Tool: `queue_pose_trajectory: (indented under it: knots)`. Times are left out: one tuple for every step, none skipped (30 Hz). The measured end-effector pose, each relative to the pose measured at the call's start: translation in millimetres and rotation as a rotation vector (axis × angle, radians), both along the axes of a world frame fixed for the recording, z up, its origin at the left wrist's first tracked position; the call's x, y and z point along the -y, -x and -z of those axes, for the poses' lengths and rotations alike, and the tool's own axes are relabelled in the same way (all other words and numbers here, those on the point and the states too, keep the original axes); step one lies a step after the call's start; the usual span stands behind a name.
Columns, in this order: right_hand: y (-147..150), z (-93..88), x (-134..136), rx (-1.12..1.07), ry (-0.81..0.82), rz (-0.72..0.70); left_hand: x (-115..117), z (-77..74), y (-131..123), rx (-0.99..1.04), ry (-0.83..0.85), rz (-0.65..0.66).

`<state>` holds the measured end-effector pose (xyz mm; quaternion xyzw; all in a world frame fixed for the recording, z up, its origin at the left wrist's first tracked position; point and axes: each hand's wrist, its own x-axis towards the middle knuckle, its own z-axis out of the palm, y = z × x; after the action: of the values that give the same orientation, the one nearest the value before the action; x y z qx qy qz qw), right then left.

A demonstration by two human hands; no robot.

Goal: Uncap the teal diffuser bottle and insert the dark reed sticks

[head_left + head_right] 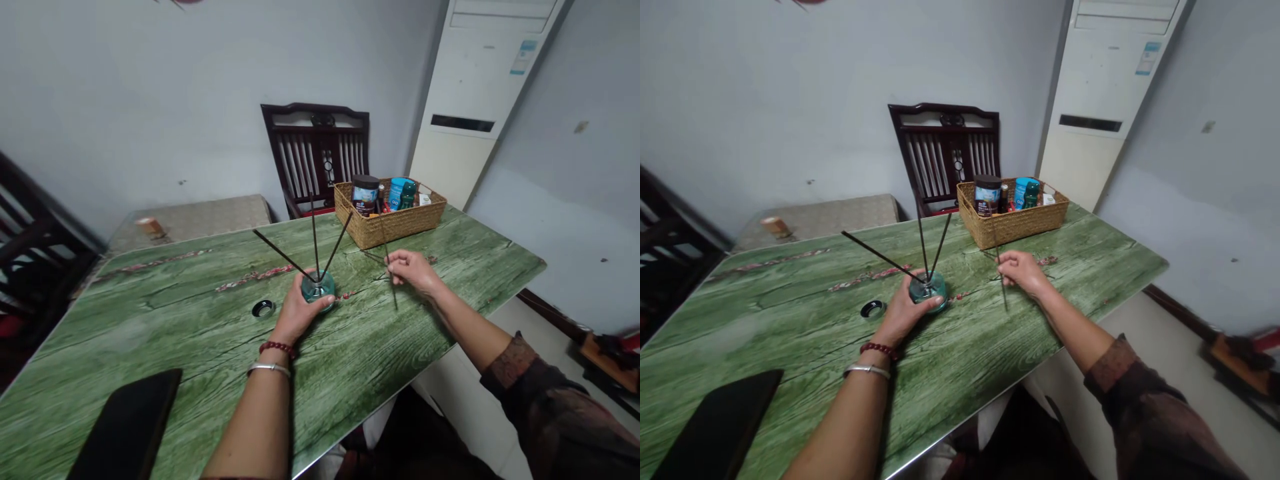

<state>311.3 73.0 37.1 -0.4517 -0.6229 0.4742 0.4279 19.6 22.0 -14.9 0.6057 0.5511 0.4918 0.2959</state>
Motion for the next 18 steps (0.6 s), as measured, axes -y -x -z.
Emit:
queue_pose_trajectory:
  knots:
    - [10.3,-7.7,1.5,-0.1,-0.002,-0.032,0.1,0.0,0.1,-0.002,-0.001,0.0]
    - [22.0,-15.6,2.9,-0.18,-0.009,-0.07,0.3,-0.3,0.0,-0.004,0.002,-0.001]
    - [34.5,-23.2,4.1,-0.243,-0.022,-0.11,0.6,-0.9,-0.2,-0.006,0.006,-0.001]
    - [47.2,-30.3,4.7,-0.289,-0.044,-0.149,1.0,-1.6,-0.4,-0.007,0.01,0.001]
    - [59.7,-36.6,4.7,-0.321,-0.071,-0.182,1.4,-2.4,-0.7,-0.007,0.012,0.003]
    - [71.5,-41.9,3.9,-0.342,-0.102,-0.208,1.9,-3.2,-1.1,-0.005,0.014,0.005]
    - [82.2,-46.1,2.2,-0.352,-0.133,-0.226,2.2,-3.9,-1.5,-0.001,0.016,0.006]
    - [91.7,-49.3,-0.4,-0.355,-0.161,-0.238,2.6,-4.5,-1.9,0.005,0.018,0.006]
    - [99.8,-51.5,-3.6,-0.351,-0.183,-0.244,2.9,-5.0,-2.2,0.011,0.019,0.005]
    - [106.8,-52.9,-7.3,-0.342,-0.199,-0.248,3.1,-5.5,-2.6,0.014,0.021,0.002]
    - [112.6,-53.7,-11.1,-0.325,-0.208,-0.249,3.3,-5.9,-2.9,0.016,0.02,0.0]
    - [117.4,-54.0,-14.8,-0.303,-0.214,-0.25,3.5,-6.3,-3.2,0.018,0.019,0.001]
    - [121.5,-54.0,-18.0,-0.278,-0.219,-0.251,3.7,-6.7,-3.4,0.019,0.016,0.005]
    - [125.0,-53.7,-20.7,-0.252,-0.225,-0.253,3.8,-7.0,-3.6,0.021,0.013,0.01]
    - [128.0,-53.2,-22.7,-0.226,-0.234,-0.256,3.8,-7.1,-3.7,0.024,0.011,0.014]
    - [130.6,-52.3,-24.0,-0.2,-0.245,-0.259,3.8,-7.2,-3.7,0.025,0.01,0.016]
    - [132.9,-51.1,-24.8,-0.172,-0.258,-0.262,3.7,-7.1,-3.7,0.023,0.01,0.015]
    - [135.1,-49.4,-25.0,-0.143,-0.271,-0.266,3.6,-7.0,-3.6,0.021,0.009,0.012]
